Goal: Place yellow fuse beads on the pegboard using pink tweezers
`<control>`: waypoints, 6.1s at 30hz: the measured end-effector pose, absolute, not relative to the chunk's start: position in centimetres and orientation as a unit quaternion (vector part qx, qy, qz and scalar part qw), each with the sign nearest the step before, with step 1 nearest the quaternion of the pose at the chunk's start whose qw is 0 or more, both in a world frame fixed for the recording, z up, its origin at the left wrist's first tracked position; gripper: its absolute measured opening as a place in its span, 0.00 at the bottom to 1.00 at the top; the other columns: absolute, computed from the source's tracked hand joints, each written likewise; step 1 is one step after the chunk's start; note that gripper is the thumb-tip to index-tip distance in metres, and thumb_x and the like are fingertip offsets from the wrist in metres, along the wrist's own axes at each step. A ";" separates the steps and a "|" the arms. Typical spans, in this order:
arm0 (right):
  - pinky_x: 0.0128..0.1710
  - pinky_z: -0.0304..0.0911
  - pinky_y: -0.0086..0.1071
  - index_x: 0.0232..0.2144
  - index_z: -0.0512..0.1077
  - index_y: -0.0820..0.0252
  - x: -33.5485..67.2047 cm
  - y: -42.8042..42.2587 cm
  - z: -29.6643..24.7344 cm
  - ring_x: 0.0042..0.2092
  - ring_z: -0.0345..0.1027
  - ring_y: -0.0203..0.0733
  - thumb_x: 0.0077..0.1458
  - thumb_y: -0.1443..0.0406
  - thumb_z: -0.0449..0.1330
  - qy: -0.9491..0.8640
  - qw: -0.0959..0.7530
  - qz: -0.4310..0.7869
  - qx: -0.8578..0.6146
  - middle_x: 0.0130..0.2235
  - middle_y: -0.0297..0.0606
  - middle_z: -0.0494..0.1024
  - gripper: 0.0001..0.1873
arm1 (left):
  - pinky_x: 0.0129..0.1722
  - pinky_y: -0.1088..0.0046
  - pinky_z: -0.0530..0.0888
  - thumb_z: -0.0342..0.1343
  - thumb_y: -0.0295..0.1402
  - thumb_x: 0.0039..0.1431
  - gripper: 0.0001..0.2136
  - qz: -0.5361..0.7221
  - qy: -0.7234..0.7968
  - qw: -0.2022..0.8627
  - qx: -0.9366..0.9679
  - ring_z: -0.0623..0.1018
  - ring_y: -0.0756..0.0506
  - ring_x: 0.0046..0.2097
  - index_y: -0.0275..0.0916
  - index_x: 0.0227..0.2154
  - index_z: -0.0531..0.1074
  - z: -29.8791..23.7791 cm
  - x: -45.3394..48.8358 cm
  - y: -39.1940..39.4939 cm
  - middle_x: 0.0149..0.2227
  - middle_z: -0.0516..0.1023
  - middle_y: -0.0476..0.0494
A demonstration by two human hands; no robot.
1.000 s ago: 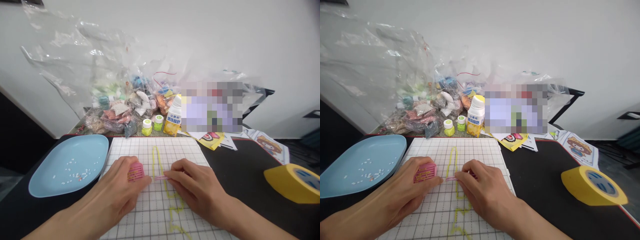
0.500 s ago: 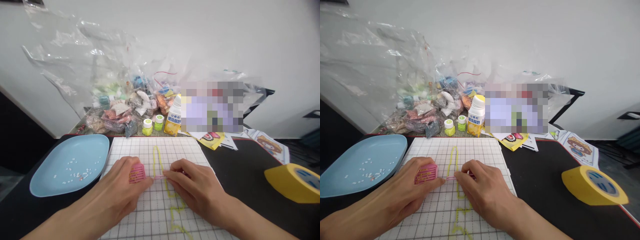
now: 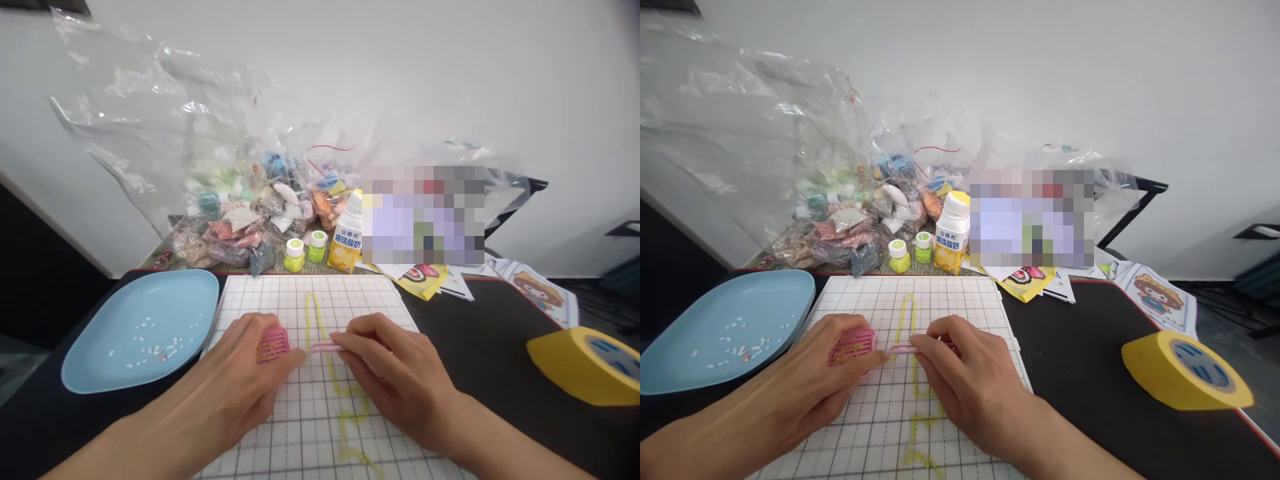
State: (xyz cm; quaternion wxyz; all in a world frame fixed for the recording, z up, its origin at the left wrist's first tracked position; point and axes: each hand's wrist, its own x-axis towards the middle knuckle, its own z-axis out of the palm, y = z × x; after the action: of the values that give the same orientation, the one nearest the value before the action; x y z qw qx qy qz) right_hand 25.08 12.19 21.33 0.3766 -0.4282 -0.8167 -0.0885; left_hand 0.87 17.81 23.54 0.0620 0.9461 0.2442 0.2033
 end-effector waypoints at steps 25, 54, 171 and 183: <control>0.25 0.62 0.29 0.49 0.66 0.63 23.3 10.7 22.1 0.32 0.63 0.36 0.61 0.76 0.50 -0.855 0.329 -0.064 -0.395 0.36 0.39 0.71 0.15 | 0.51 0.62 0.74 0.54 0.24 0.61 0.32 0.306 0.218 0.225 0.899 0.72 0.42 0.51 0.45 0.64 0.48 22.6 0.4 16.9 0.51 0.68 0.41; 0.25 0.63 0.28 0.46 0.68 0.60 24.6 11.6 22.4 0.30 0.67 0.33 0.63 0.73 0.52 -0.820 0.355 -0.098 -0.439 0.36 0.37 0.73 0.12 | 0.46 0.56 0.74 0.46 0.21 0.61 0.25 0.238 0.256 0.149 0.925 0.71 0.40 0.47 0.45 0.60 0.55 23.5 0.5 17.5 0.48 0.66 0.41; 0.23 0.63 0.29 0.43 0.70 0.62 24.9 11.7 21.6 0.30 0.66 0.35 0.63 0.71 0.52 -0.845 0.318 -0.086 -0.420 0.35 0.38 0.74 0.08 | 0.31 0.65 0.73 0.46 0.21 0.57 0.10 0.110 0.213 0.109 0.965 0.70 0.42 0.34 0.39 0.34 0.70 25.4 0.8 17.4 0.35 0.65 0.44; 0.23 0.63 0.29 0.43 0.70 0.62 24.8 11.8 21.4 0.30 0.67 0.35 0.63 0.72 0.52 -0.845 0.317 -0.102 -0.419 0.35 0.38 0.74 0.09 | 0.32 0.60 0.75 0.47 0.20 0.57 0.13 0.093 0.204 0.095 0.970 0.70 0.40 0.36 0.40 0.39 0.72 25.1 0.8 17.5 0.36 0.65 0.42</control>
State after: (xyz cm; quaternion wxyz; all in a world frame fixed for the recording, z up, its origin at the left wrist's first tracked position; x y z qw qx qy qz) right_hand 24.79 11.83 21.40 0.3166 -0.4189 -0.8449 -0.1021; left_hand 0.78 17.53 25.14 0.0947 0.9699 0.2043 0.0931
